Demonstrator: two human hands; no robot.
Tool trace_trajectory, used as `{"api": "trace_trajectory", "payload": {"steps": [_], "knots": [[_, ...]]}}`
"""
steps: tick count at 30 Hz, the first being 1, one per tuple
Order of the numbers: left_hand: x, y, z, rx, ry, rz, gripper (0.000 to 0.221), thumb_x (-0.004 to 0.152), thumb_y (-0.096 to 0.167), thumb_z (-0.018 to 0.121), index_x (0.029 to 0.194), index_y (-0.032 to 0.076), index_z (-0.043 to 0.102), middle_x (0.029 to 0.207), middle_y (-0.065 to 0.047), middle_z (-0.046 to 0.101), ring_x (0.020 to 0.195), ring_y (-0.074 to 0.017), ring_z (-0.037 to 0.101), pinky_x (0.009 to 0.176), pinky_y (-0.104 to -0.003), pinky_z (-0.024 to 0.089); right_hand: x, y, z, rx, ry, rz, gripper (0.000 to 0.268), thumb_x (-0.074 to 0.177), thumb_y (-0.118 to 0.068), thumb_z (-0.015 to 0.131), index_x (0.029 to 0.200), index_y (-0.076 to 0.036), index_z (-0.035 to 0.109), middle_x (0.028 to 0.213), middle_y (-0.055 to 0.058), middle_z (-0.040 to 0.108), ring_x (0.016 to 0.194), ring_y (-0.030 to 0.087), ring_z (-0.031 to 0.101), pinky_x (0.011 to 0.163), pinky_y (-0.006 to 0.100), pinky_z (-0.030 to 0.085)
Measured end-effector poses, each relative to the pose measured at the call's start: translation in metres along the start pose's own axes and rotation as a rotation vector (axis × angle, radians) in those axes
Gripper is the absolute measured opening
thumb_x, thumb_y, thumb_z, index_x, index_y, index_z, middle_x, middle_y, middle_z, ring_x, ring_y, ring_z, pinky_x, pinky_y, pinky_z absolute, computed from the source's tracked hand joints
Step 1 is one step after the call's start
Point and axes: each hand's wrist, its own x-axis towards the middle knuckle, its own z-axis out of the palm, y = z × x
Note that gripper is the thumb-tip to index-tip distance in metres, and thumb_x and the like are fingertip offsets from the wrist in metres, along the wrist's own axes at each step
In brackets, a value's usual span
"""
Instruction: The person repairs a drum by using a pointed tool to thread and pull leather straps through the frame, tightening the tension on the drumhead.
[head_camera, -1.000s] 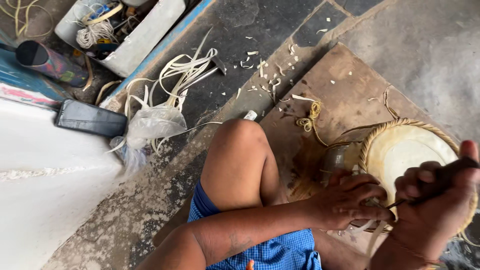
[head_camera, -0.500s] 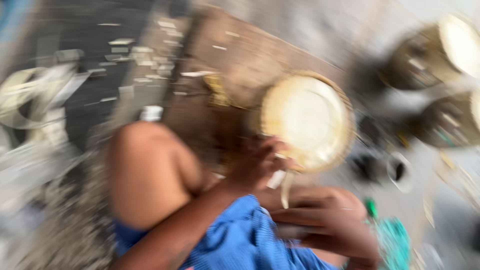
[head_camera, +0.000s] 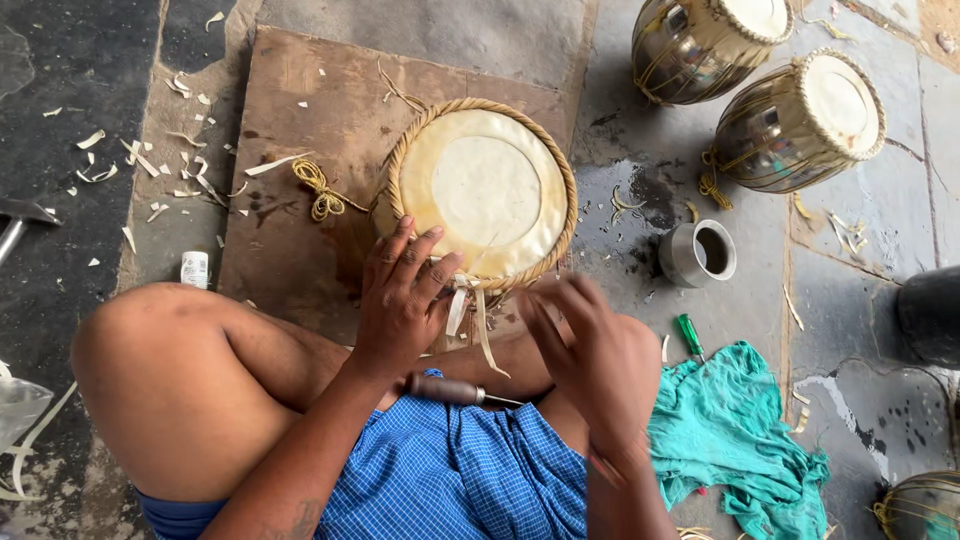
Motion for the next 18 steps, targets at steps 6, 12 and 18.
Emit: {"api": "trace_trajectory", "payload": {"steps": [6, 12, 18], "knots": [[0.001, 0.007, -0.003, -0.054, -0.027, -0.049, 0.04, 0.086, 0.014, 0.073, 0.126, 0.011, 0.067, 0.145, -0.015, 0.054, 0.149, -0.0434, 0.037, 0.117, -0.051, 0.039, 0.04, -0.013, 0.084, 0.268, 0.422, -0.249, 0.033, 0.091, -0.026, 0.077, 0.121, -0.013, 0.072, 0.125, 0.005, 0.067, 0.122, 0.028, 0.055, 0.108, 0.043, 0.039], [0.003, 0.008, 0.007, 0.011, 0.011, -0.034, 0.033, 0.09, 0.017, 0.075, 0.12, 0.008, 0.065, 0.141, -0.017, 0.055, 0.147, -0.043, 0.042, 0.117, -0.052, 0.043, 0.04, -0.005, 0.099, 0.253, 0.448, -0.32, 0.043, 0.092, -0.034, 0.075, 0.128, -0.011, 0.067, 0.129, 0.005, 0.066, 0.125, 0.026, 0.055, 0.111, 0.043, 0.036], [0.002, -0.002, 0.0, -0.049, -0.014, 0.001, 0.036, 0.091, 0.013, 0.072, 0.126, 0.009, 0.065, 0.144, -0.013, 0.056, 0.148, -0.04, 0.043, 0.121, -0.052, 0.041, 0.048, -0.007, 0.095, 0.24, 0.459, -0.338, 0.043, 0.094, -0.034, 0.074, 0.13, -0.013, 0.066, 0.129, 0.004, 0.066, 0.125, 0.026, 0.056, 0.112, 0.042, 0.035]]}}
